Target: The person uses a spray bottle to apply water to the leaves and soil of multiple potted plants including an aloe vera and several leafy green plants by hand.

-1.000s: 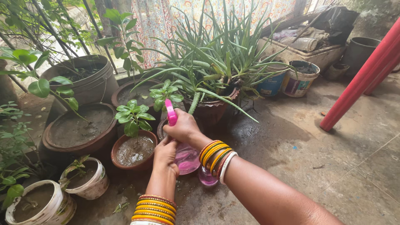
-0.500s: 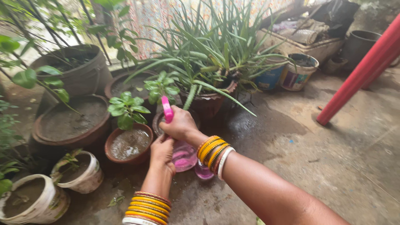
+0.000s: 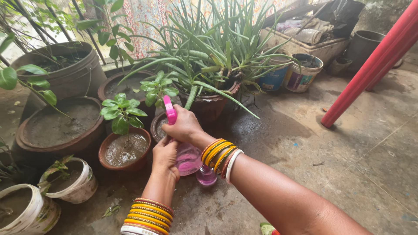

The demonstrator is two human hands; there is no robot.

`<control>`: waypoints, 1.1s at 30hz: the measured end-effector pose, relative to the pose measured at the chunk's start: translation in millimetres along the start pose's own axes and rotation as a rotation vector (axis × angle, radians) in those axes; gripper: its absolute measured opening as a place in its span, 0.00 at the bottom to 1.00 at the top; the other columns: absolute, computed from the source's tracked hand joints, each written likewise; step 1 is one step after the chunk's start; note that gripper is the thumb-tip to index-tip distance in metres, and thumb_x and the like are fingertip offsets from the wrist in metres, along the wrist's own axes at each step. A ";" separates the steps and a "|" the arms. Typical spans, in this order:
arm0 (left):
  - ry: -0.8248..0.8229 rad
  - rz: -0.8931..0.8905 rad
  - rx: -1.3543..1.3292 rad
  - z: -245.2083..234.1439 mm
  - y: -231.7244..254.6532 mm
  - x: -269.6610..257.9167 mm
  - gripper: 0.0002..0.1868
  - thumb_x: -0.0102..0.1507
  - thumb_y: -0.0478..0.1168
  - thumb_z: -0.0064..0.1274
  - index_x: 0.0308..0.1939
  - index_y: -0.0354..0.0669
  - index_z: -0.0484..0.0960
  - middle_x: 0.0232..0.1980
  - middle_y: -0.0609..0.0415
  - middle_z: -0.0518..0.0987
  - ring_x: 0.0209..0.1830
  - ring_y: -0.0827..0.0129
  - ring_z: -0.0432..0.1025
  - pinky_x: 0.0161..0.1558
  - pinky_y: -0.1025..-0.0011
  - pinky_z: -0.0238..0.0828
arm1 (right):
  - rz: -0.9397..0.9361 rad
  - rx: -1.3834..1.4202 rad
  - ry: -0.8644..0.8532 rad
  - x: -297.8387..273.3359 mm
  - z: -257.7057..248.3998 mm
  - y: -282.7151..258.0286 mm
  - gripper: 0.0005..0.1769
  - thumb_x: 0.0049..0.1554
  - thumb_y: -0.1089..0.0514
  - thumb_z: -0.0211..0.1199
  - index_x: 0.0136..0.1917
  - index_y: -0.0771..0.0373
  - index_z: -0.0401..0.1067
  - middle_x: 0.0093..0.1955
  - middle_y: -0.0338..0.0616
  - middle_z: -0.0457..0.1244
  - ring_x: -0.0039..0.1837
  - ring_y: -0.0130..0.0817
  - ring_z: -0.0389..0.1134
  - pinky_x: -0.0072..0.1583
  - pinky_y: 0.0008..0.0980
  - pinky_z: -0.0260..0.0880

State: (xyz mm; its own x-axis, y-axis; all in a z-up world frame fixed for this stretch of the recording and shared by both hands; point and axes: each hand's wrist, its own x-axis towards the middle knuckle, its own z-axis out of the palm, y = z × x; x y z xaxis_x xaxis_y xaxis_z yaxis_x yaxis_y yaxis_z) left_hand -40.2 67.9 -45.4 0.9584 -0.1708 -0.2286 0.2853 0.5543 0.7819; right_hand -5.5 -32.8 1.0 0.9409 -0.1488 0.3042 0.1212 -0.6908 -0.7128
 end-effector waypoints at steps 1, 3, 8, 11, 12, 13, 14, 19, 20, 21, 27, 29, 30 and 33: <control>0.003 0.010 0.013 0.8 1.7 -0.9 0.19 0.62 0.30 0.55 0.58 0.35 0.82 0.49 0.47 0.84 0.42 0.62 0.81 0.41 0.64 0.80 | -0.016 0.009 0.018 -1.2 -0.5 -1.3 0.23 0.42 0.48 0.69 0.48 0.59 0.71 0.46 0.52 0.70 0.52 0.53 0.72 0.56 0.46 0.72; 0.000 0.015 0.001 2.3 4.5 -2.1 0.20 0.62 0.29 0.55 0.58 0.35 0.81 0.49 0.47 0.84 0.42 0.61 0.81 0.41 0.63 0.81 | -0.042 0.020 0.041 -1.2 -2.6 -4.9 0.22 0.42 0.48 0.68 0.48 0.60 0.70 0.46 0.53 0.70 0.52 0.54 0.72 0.55 0.46 0.71; -0.010 0.020 -0.018 2.2 4.4 -3.2 0.21 0.61 0.29 0.56 0.59 0.34 0.81 0.50 0.46 0.84 0.42 0.63 0.81 0.41 0.64 0.81 | -0.024 -0.015 0.011 -2.5 -3.4 -7.5 0.20 0.44 0.48 0.68 0.47 0.60 0.71 0.45 0.52 0.70 0.51 0.53 0.73 0.55 0.46 0.72; 0.007 0.012 -0.007 -0.9 4.7 -0.9 0.21 0.61 0.29 0.55 0.59 0.34 0.80 0.50 0.46 0.84 0.42 0.62 0.81 0.42 0.63 0.81 | -0.071 0.009 0.043 0.2 -0.6 -8.2 0.21 0.43 0.49 0.69 0.46 0.61 0.70 0.44 0.53 0.69 0.50 0.53 0.72 0.54 0.47 0.71; 0.007 0.032 0.016 -2.2 4.1 -0.2 0.21 0.61 0.29 0.56 0.60 0.34 0.81 0.50 0.47 0.85 0.43 0.64 0.81 0.43 0.65 0.80 | -0.074 0.010 0.043 0.0 0.0 -8.4 0.21 0.43 0.49 0.69 0.46 0.61 0.70 0.44 0.53 0.69 0.50 0.53 0.72 0.54 0.47 0.71; 0.008 0.052 0.040 -3.6 3.7 0.5 0.21 0.62 0.30 0.56 0.60 0.34 0.81 0.51 0.48 0.85 0.45 0.66 0.81 0.45 0.67 0.79 | -0.058 0.006 0.023 -0.6 0.5 -8.6 0.21 0.43 0.49 0.68 0.47 0.61 0.71 0.45 0.52 0.69 0.50 0.53 0.72 0.54 0.46 0.72; 0.011 0.054 0.040 -5.6 3.1 0.4 0.21 0.62 0.30 0.56 0.60 0.34 0.81 0.51 0.48 0.85 0.45 0.66 0.81 0.45 0.67 0.79 | -0.043 0.004 0.001 -1.5 2.1 -9.6 0.21 0.43 0.49 0.68 0.48 0.60 0.71 0.45 0.52 0.70 0.51 0.52 0.73 0.55 0.45 0.72; 0.071 0.003 -0.002 -18.7 6.8 -5.4 0.19 0.62 0.31 0.56 0.57 0.34 0.81 0.49 0.49 0.84 0.44 0.62 0.79 0.44 0.63 0.78 | -0.021 -0.011 -0.070 -3.5 17.2 -20.5 0.21 0.44 0.48 0.68 0.49 0.58 0.75 0.47 0.51 0.71 0.52 0.50 0.73 0.56 0.44 0.72; 0.077 0.007 -0.001 -22.5 8.7 -6.4 0.19 0.62 0.31 0.56 0.57 0.34 0.81 0.49 0.49 0.84 0.44 0.62 0.79 0.44 0.63 0.78 | -0.030 0.018 -0.093 -4.2 20.8 -22.6 0.21 0.43 0.48 0.68 0.49 0.57 0.76 0.47 0.50 0.71 0.52 0.48 0.74 0.56 0.42 0.73; 0.087 0.051 0.010 -26.9 10.7 -7.5 0.19 0.62 0.31 0.57 0.57 0.34 0.81 0.49 0.50 0.84 0.44 0.64 0.80 0.45 0.64 0.79 | -0.033 0.022 -0.097 -4.8 25.1 -25.0 0.21 0.43 0.48 0.68 0.49 0.57 0.76 0.47 0.50 0.71 0.52 0.48 0.74 0.56 0.42 0.73; 0.210 0.044 -0.002 -53.3 19.4 -22.0 0.18 0.62 0.32 0.58 0.56 0.34 0.81 0.49 0.50 0.84 0.43 0.64 0.79 0.44 0.63 0.79 | -0.057 0.093 -0.198 -14.1 58.5 -41.0 0.23 0.42 0.49 0.68 0.50 0.59 0.75 0.47 0.50 0.71 0.52 0.47 0.74 0.56 0.41 0.72; 0.261 0.045 0.025 -62.8 25.5 -25.0 0.18 0.62 0.32 0.58 0.56 0.34 0.81 0.49 0.51 0.84 0.43 0.66 0.79 0.44 0.64 0.78 | -0.002 0.075 -0.240 -17.5 65.7 -49.0 0.25 0.42 0.49 0.67 0.53 0.58 0.75 0.47 0.51 0.72 0.53 0.47 0.74 0.57 0.41 0.72; 0.258 0.050 0.015 -66.0 25.7 -26.1 0.17 0.62 0.32 0.58 0.56 0.33 0.81 0.49 0.51 0.84 0.43 0.65 0.79 0.44 0.64 0.79 | -0.005 0.076 -0.243 -18.6 68.0 -51.6 0.25 0.42 0.49 0.67 0.53 0.58 0.75 0.47 0.51 0.72 0.53 0.47 0.74 0.57 0.41 0.72; 0.247 0.058 0.012 -73.4 28.2 -28.1 0.17 0.63 0.33 0.57 0.55 0.33 0.81 0.49 0.50 0.84 0.43 0.64 0.79 0.44 0.63 0.79 | -0.023 0.054 -0.218 -20.5 70.6 -57.1 0.27 0.42 0.48 0.69 0.54 0.60 0.74 0.48 0.52 0.71 0.55 0.48 0.72 0.58 0.41 0.71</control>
State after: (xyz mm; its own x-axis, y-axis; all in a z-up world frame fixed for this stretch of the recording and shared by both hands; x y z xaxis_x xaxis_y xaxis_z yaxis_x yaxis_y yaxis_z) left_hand -58.6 148.1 -59.4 0.9462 0.0659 -0.3169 0.2312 0.5477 0.8041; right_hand -9.4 59.7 -9.1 0.9831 0.0266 0.1809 0.1542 -0.6525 -0.7419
